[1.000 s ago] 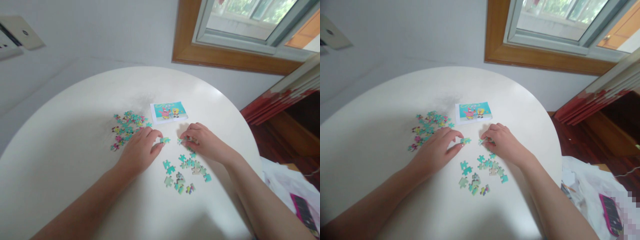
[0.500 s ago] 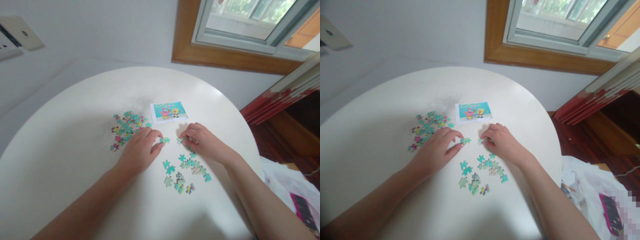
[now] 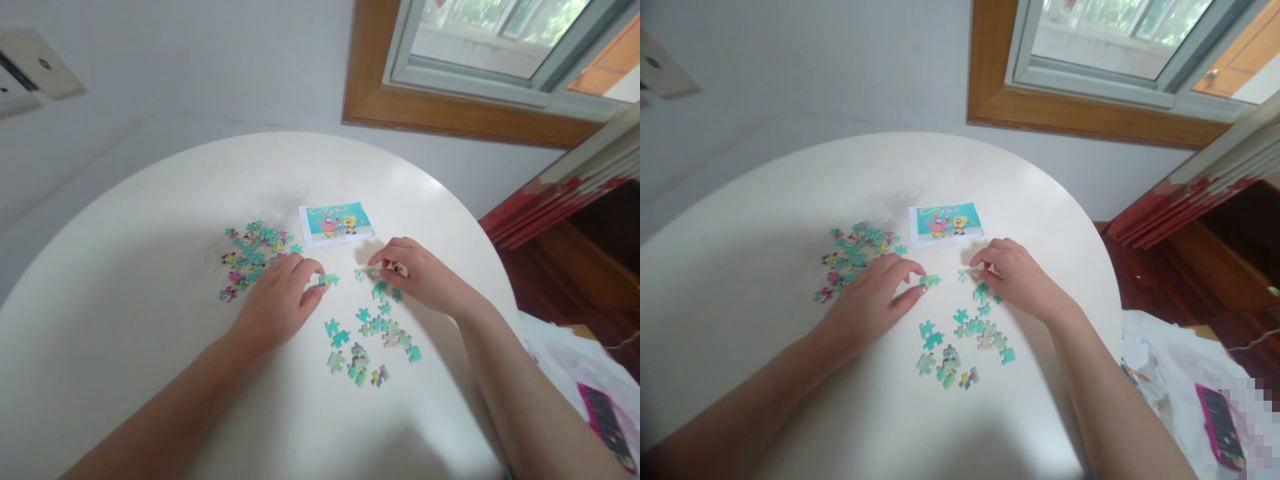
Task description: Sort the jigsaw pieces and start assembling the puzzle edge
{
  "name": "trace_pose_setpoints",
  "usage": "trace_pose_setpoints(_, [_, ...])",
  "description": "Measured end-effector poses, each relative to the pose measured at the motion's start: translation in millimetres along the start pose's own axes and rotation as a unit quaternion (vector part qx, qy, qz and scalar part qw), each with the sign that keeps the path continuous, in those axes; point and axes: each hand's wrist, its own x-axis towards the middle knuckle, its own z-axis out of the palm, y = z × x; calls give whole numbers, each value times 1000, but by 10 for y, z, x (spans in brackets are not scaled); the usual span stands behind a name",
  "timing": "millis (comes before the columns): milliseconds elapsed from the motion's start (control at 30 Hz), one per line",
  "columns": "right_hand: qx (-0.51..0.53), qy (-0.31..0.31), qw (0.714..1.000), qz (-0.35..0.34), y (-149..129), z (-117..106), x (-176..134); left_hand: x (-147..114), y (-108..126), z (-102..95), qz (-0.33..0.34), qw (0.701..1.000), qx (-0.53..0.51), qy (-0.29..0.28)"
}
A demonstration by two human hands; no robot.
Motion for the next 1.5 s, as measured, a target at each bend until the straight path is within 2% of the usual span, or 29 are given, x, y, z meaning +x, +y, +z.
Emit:
trace_pose_setpoints(167, [63, -57, 996, 32, -10, -153, -87, 6, 6, -2, -5, 1000, 0, 0])
trace_pose_setpoints(333, [50, -142, 988, 32, -51, -227, -170, -8, 8, -9, -3, 1000, -4, 2])
trace_pose_setpoints(467, [41, -182, 982, 27, -78, -242, -203, 3, 17, -16, -4, 1000, -7, 3])
trace_pose_setpoints(700, [-33, -171, 983, 64, -139, -134, -193, 6, 16, -15, -1, 1000, -7, 1])
trace_pose_setpoints(1000, [5, -175, 984, -36, -245, -93, -188, 1, 15, -21, -3, 1000, -9, 2])
trace_pose_setpoints(1133, [40, -181, 981, -60, -235, -65, -188, 2, 19, -20, -5, 1000, -4, 1])
trace_pose_setpoints(1367, [63, -147, 986, -38, -252, -167, -168, 2, 18, -23, -6, 1000, -2, 3])
trace_pose_setpoints(1500, [46, -163, 985, -21, -253, -149, -169, -1, 8, -18, 1, 1000, -5, 3])
